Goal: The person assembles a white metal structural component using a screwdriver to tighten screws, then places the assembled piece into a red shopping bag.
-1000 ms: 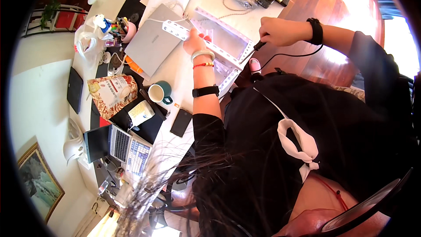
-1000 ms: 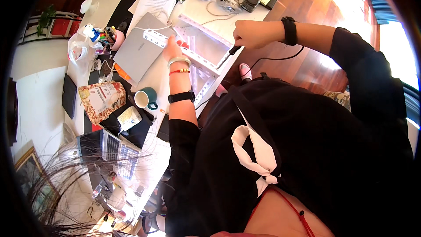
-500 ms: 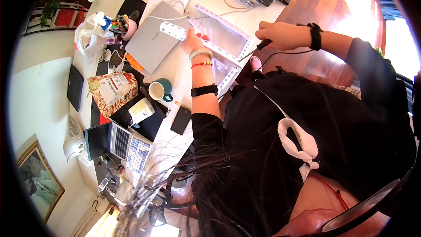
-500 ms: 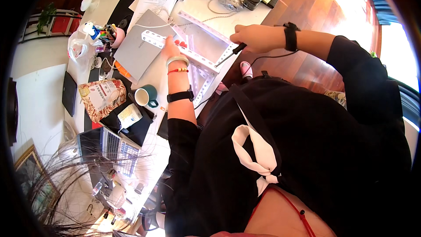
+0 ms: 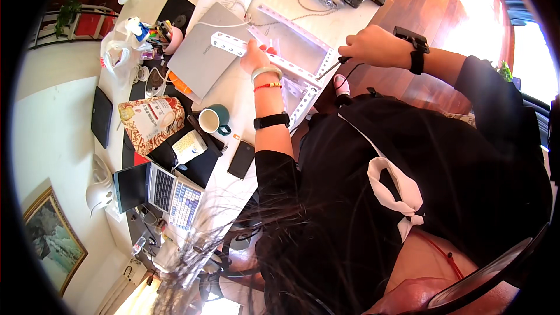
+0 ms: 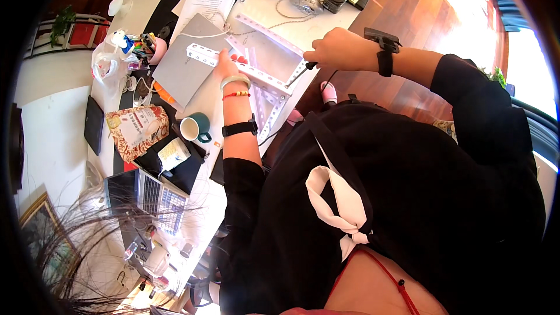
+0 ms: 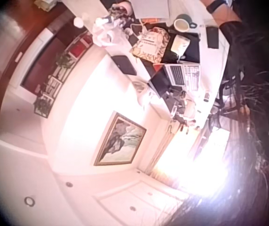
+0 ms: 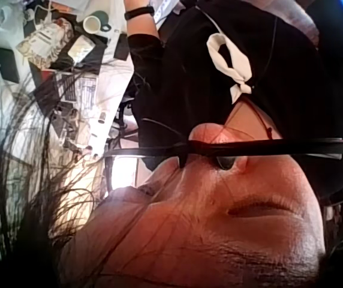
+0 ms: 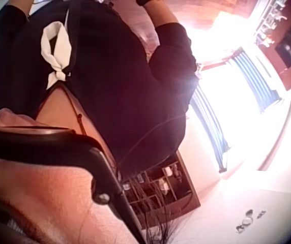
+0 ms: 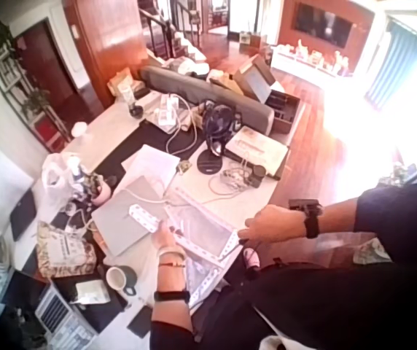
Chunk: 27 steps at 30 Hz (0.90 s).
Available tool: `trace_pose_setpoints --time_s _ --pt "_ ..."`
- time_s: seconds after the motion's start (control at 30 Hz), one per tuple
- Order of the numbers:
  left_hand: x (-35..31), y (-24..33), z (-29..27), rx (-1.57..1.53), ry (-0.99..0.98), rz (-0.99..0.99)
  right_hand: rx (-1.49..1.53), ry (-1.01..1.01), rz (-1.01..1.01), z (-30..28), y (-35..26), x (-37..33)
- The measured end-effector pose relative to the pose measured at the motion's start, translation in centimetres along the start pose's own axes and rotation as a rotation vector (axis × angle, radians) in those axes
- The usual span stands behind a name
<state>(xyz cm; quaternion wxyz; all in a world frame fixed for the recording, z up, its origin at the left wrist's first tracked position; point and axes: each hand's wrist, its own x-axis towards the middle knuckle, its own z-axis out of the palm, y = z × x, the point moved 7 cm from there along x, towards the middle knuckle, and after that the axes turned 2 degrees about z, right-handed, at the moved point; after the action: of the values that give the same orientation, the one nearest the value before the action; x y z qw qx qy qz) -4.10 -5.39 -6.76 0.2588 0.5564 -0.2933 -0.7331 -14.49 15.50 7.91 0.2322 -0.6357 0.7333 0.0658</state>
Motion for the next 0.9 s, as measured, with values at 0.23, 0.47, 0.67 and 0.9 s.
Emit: trace_pose_setpoints --time_s 0.23,0.47,0.67,0.9 --pt "-1.0 0.2 0.0 -0.018 0.022 0.026 0.067 0.312 -0.157 0.3 1.0 -0.4" --pt "-2.9 0.9 -0.1 -0.050 0.080 0.116 -0.024 0.334 -0.282 0.1 -0.8 -0.7" --pt "-3.2 1.6 -3.3 -0.096 0.178 0.177 0.409 0.241 0.082 0.9 0.9 -1.5" --pt "-4.4 0.4 -4.5 -0.423 0.238 0.099 0.644 0.433 0.276 5.2 3.1 -3.2"
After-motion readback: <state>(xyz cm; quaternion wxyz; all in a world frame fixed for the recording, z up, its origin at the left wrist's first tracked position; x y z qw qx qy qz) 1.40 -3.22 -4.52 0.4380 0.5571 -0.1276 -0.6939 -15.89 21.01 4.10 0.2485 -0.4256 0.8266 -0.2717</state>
